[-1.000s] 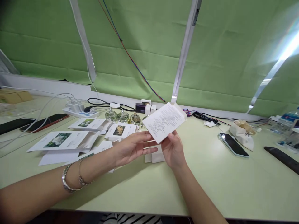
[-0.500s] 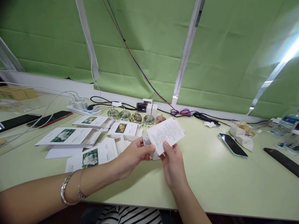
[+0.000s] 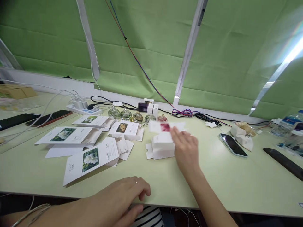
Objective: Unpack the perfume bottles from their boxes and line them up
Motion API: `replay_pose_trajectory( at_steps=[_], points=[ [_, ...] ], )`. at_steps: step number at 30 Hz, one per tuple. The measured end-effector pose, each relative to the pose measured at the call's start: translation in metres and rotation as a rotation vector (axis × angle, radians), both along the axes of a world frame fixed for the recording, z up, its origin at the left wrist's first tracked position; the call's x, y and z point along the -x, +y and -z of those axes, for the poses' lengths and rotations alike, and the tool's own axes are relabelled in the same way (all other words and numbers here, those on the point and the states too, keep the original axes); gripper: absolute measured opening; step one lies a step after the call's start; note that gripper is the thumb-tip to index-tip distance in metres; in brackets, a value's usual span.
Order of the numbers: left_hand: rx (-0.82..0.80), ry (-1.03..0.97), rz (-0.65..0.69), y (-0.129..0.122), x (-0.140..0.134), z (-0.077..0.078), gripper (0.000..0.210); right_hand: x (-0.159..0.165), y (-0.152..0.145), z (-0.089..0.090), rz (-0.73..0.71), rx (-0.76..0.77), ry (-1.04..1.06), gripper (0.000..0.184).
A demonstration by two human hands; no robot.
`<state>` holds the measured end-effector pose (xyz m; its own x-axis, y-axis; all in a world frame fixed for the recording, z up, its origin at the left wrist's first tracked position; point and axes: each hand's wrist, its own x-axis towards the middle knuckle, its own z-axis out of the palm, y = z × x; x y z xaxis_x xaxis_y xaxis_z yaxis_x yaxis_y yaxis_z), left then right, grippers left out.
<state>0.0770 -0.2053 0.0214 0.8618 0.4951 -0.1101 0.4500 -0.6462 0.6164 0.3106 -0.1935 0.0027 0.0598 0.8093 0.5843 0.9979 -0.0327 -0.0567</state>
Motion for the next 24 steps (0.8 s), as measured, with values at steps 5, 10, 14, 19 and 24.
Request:
replay_pose_trajectory(
  at_steps=[5,10,14,19,24],
  points=[
    [-0.656,0.130,-0.103,0.015,0.033,0.018,0.040,0.005,0.017,0.041,-0.147,0.576,-0.082,0.044],
    [-0.992,0.377,-0.496,0.049,0.091,0.042,0.044,0.001,0.023,0.044,-0.103,0.581,-0.082,0.046],
    [-0.987,0.394,-0.465,0.061,0.118,0.052,0.053,-0.002,0.044,0.041,-0.090,0.561,-0.102,0.045],
    [-1.006,0.144,-0.397,0.062,0.129,0.054,0.067,-0.002,0.065,0.048,-0.066,0.464,-0.131,0.045],
    [-1.045,-0.162,-0.249,0.060,0.126,0.030,0.057,-0.003,0.066,0.056,-0.055,0.389,-0.144,0.044]
  ],
)
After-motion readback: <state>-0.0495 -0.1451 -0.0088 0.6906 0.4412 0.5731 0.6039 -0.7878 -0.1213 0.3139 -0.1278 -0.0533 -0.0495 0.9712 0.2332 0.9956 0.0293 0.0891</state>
